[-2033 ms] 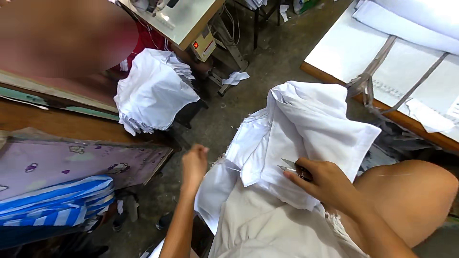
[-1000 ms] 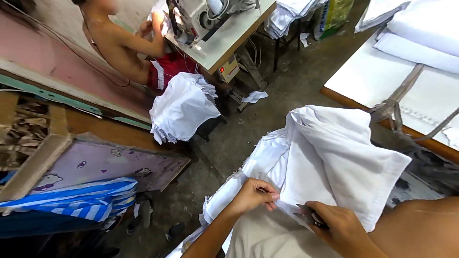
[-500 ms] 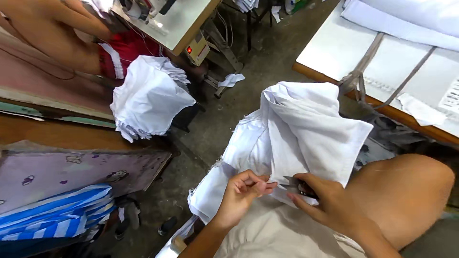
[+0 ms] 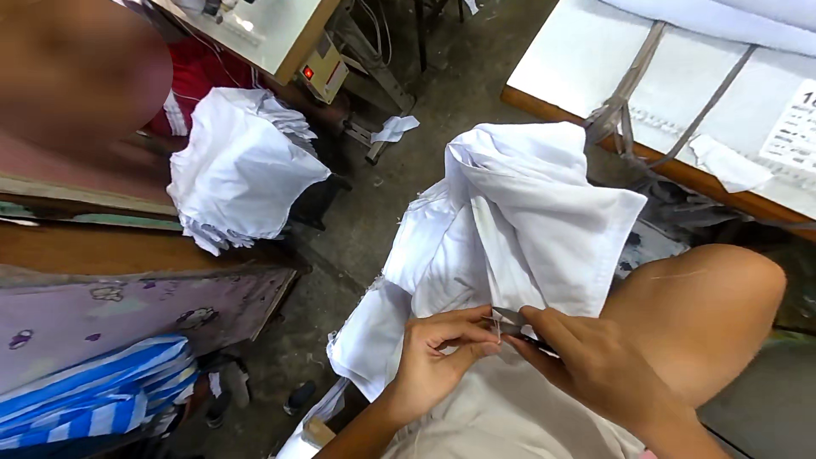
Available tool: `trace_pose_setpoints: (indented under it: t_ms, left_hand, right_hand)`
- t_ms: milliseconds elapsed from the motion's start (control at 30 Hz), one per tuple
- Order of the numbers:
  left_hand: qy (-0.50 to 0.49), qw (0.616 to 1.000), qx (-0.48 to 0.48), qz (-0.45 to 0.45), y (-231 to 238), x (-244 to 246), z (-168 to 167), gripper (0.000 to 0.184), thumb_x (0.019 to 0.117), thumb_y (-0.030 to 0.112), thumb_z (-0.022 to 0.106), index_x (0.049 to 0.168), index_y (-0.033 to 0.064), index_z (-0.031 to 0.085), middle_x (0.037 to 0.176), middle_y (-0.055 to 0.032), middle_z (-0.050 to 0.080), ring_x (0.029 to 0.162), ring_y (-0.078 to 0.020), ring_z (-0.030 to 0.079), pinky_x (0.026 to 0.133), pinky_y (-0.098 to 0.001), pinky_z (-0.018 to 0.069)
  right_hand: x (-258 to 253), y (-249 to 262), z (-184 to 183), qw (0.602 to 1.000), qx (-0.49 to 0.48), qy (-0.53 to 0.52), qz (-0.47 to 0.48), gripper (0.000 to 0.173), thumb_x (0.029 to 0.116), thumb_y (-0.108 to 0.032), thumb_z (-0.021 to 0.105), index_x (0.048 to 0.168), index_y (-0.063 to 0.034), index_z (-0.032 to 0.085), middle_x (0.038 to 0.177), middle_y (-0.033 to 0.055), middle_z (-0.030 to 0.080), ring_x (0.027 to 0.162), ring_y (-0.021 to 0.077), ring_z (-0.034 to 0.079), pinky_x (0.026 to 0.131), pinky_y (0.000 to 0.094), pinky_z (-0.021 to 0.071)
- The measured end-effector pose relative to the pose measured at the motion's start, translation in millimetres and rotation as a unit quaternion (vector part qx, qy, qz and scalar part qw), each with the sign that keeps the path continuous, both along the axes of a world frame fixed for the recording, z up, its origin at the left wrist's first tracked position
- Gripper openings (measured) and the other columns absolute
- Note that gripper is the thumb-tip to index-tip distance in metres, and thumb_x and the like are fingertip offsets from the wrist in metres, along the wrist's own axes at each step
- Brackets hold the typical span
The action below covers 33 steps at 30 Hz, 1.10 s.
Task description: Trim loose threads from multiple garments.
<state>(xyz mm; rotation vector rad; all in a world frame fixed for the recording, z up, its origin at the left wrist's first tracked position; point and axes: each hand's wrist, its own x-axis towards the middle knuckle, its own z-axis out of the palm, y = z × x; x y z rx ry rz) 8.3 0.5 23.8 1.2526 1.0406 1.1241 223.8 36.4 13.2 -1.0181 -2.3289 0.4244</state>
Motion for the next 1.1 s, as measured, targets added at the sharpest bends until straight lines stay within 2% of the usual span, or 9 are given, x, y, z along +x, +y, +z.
trace_pose_setpoints:
  t_ms: [233, 467, 567, 633, 733, 833, 900, 1000, 1100]
  left_hand:
    - [0.018, 1.0, -0.011, -0.001, 2, 0, 4, 0.009, 0.0914, 0.003, 0.073, 0.095, -0.0045, 0.076, 0.11, -0.0092, 0.076, 0.104, -0.0056, 0.072, 0.089, -0.0215, 0.0594]
    - [0.016, 0.999, -0.033, -0.007, 3, 3, 4, 0.011, 0.0915, 0.003, 0.072, 0.096, -0.0058, 0.076, 0.111, -0.0104, 0.076, 0.104, -0.0059, 0.072, 0.089, -0.0216, 0.0593]
    - [-0.005, 0.996, -0.083, 0.023, 4, 2, 5, 0.009, 0.0966, 0.001, 0.065, 0.101, -0.0035, 0.07, 0.101, -0.0018, 0.076, 0.093, -0.0066, 0.074, 0.085, -0.0272, 0.0623]
    - [-0.016, 0.987, -0.148, 0.054, 6, -1, 8, 0.005, 0.0976, -0.002, 0.062, 0.101, -0.0007, 0.065, 0.092, -0.0011, 0.077, 0.086, -0.0122, 0.077, 0.083, -0.0321, 0.065]
    - [-0.004, 0.97, -0.233, 0.071, 10, -7, 9, 0.018, 0.0884, -0.008, 0.07, 0.101, 0.0014, 0.062, 0.084, 0.0001, 0.077, 0.078, -0.0125, 0.077, 0.077, -0.0304, 0.0649]
    - [0.02, 0.96, -0.266, 0.079, 8, -10, 8, 0.027, 0.083, -0.009, 0.074, 0.106, -0.0015, 0.063, 0.08, 0.0019, 0.075, 0.07, -0.0092, 0.074, 0.07, -0.0263, 0.0639]
    - [0.029, 0.96, -0.264, 0.093, 5, -10, 5, 0.026, 0.0832, -0.01, 0.073, 0.107, -0.0037, 0.066, 0.077, 0.003, 0.074, 0.066, -0.0076, 0.073, 0.066, -0.0248, 0.0634]
    - [0.076, 0.97, -0.212, 0.098, 0, -11, -3, 0.02, 0.0851, -0.006, 0.073, 0.104, -0.0051, 0.07, 0.077, 0.0033, 0.074, 0.065, -0.004, 0.071, 0.063, -0.0216, 0.0618]
    - [0.124, 0.976, -0.114, 0.135, -3, -6, -15, 0.01, 0.0871, -0.003, 0.072, 0.096, -0.008, 0.073, 0.08, -0.0008, 0.07, 0.067, -0.0013, 0.069, 0.064, -0.018, 0.0606]
  right_hand:
    - [-6, 2, 10, 0.999, 0.031, -0.043, -0.002, 0.029, 0.1043, -0.024, 0.05, 0.093, -0.001, 0.065, 0.06, 0.0063, 0.052, 0.042, 0.018, 0.047, 0.039, 0.028, 0.034]
    - [-5, -1, 12, 0.997, 0.021, -0.076, -0.02, 0.031, 0.1045, -0.021, 0.045, 0.087, -0.0024, 0.063, 0.057, 0.0058, 0.05, 0.04, 0.0186, 0.046, 0.036, 0.0295, 0.0321]
    - [0, 4, 11, 0.998, -0.033, -0.038, -0.034, 0.036, 0.1036, -0.032, 0.05, 0.095, -0.0012, 0.065, 0.062, 0.0069, 0.055, 0.044, 0.0193, 0.05, 0.038, 0.0314, 0.0361]
    - [7, 11, 4, 0.995, -0.091, 0.022, -0.035, 0.039, 0.1045, -0.037, 0.052, 0.103, -0.0005, 0.065, 0.067, 0.0065, 0.057, 0.049, 0.016, 0.05, 0.042, 0.0295, 0.0383]
    - [9, 18, -15, 0.983, -0.159, 0.093, -0.021, 0.042, 0.0979, -0.043, 0.061, 0.106, -0.0016, 0.064, 0.071, 0.005, 0.058, 0.055, 0.0098, 0.048, 0.048, 0.0247, 0.0383]
    - [-2, 16, -32, 0.979, -0.163, 0.118, 0.011, 0.041, 0.0917, -0.039, 0.07, 0.104, -0.0008, 0.065, 0.075, 0.0072, 0.062, 0.057, 0.0113, 0.052, 0.05, 0.0253, 0.0417]
    - [-12, 14, -40, 0.986, -0.125, 0.107, 0.031, 0.037, 0.0917, -0.036, 0.07, 0.103, -0.002, 0.064, 0.079, 0.0093, 0.063, 0.058, 0.0154, 0.056, 0.047, 0.0281, 0.0421]
    - [-20, 16, -45, 0.99, -0.075, 0.104, 0.053, 0.019, 0.0892, -0.022, 0.067, 0.096, -0.0041, 0.067, 0.079, 0.0098, 0.064, 0.056, 0.0175, 0.059, 0.043, 0.0293, 0.0417]
    - [-17, 23, -38, 0.984, -0.1, 0.122, 0.079, 0.013, 0.0899, -0.017, 0.065, 0.09, -0.0053, 0.069, 0.085, 0.0113, 0.066, 0.055, 0.0158, 0.056, 0.044, 0.0276, 0.0411]
